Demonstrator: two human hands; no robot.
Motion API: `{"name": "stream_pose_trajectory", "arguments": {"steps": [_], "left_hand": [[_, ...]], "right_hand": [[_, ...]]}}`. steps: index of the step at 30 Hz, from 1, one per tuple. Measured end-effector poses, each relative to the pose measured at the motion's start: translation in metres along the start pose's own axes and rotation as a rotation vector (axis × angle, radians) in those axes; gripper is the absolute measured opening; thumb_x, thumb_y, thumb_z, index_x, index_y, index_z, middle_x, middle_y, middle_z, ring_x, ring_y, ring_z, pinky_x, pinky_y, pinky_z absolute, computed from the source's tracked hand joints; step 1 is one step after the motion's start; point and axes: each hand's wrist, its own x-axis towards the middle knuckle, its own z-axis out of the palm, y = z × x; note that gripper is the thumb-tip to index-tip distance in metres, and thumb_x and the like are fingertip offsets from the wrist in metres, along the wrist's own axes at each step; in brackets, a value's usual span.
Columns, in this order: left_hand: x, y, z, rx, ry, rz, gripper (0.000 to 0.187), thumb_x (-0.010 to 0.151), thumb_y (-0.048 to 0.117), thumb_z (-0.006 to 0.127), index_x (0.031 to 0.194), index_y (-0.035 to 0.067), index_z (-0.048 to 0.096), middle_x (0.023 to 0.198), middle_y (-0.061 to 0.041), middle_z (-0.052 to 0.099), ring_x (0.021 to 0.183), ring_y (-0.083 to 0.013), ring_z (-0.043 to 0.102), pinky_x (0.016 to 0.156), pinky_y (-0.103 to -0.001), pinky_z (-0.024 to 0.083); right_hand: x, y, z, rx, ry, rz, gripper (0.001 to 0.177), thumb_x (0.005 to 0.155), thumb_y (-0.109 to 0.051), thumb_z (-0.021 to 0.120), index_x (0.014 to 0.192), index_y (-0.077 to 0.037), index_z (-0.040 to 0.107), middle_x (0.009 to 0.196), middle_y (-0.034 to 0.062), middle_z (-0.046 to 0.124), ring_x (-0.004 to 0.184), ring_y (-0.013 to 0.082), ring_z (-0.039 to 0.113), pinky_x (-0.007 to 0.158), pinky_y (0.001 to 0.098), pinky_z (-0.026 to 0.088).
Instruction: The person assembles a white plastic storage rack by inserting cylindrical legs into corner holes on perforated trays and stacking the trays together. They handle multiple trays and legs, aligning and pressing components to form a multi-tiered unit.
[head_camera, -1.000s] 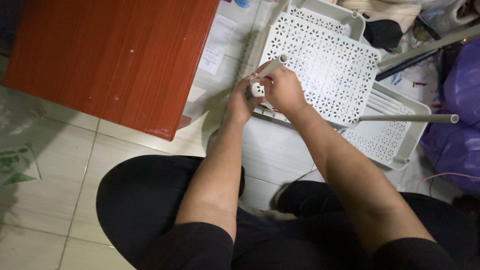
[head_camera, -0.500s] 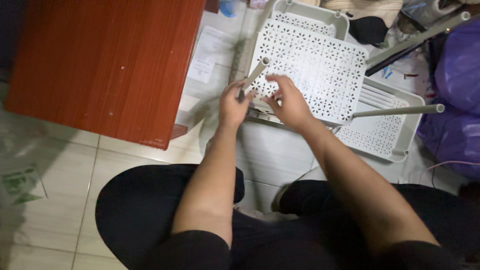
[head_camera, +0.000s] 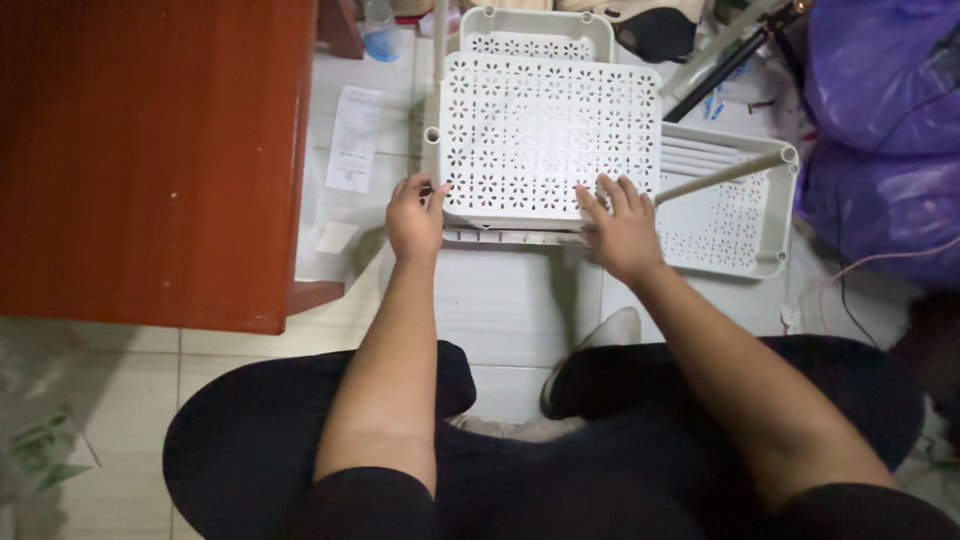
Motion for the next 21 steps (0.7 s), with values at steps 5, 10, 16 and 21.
{"name": "stream_pose_trajectory", "arguments": {"steps": [5, 10, 16, 21], "left_hand": [[-0.002, 0.006, -0.004, 0.066, -0.036, 0.020, 0.022, 0.087, 0.019, 0.082, 0.099, 0.004, 0.070, 0.094, -0.012, 0.072, 0.083, -0.0296, 0.070, 0.074, -0.040, 0.055], [0.002, 0.013, -0.007, 0.082, -0.078, -0.017, 0.020, 0.085, 0.017, 0.080, 0.097, 0.004, 0.071, 0.091, -0.012, 0.072, 0.080, -0.0302, 0.070, 0.073, -0.040, 0.055], [0.011, 0.010, -0.012, 0.165, -0.154, 0.106, 0.021, 0.088, 0.018, 0.079, 0.100, 0.003, 0.071, 0.096, -0.014, 0.073, 0.088, -0.0342, 0.070, 0.077, -0.044, 0.054], [0.012, 0.011, -0.015, 0.197, -0.185, 0.111, 0.021, 0.089, 0.019, 0.079, 0.101, 0.004, 0.072, 0.098, -0.014, 0.073, 0.091, -0.0348, 0.070, 0.079, -0.044, 0.054]], "right_hand": [[-0.004, 0.013, 0.025, 0.015, 0.002, 0.038, 0.060, 0.096, -0.025, 0.066, 0.153, -0.029, 0.051, 0.159, 0.0132, 0.044, 0.147, 0.0420, 0.035, 0.114, 0.0652, 0.031], [-0.002, 0.015, 0.027, 0.042, 0.033, 0.043, 0.055, 0.096, -0.025, 0.064, 0.150, -0.030, 0.053, 0.157, 0.0122, 0.047, 0.146, 0.0412, 0.038, 0.113, 0.0667, 0.032], [-0.002, 0.016, 0.029, 0.063, 0.025, 0.068, 0.057, 0.096, -0.018, 0.061, 0.151, -0.032, 0.053, 0.160, 0.0104, 0.045, 0.148, 0.0406, 0.035, 0.116, 0.0672, 0.029], [-0.002, 0.016, 0.029, 0.086, 0.017, 0.081, 0.057, 0.096, -0.018, 0.062, 0.151, -0.032, 0.053, 0.160, 0.0096, 0.044, 0.149, 0.0403, 0.035, 0.116, 0.0677, 0.029]]}}
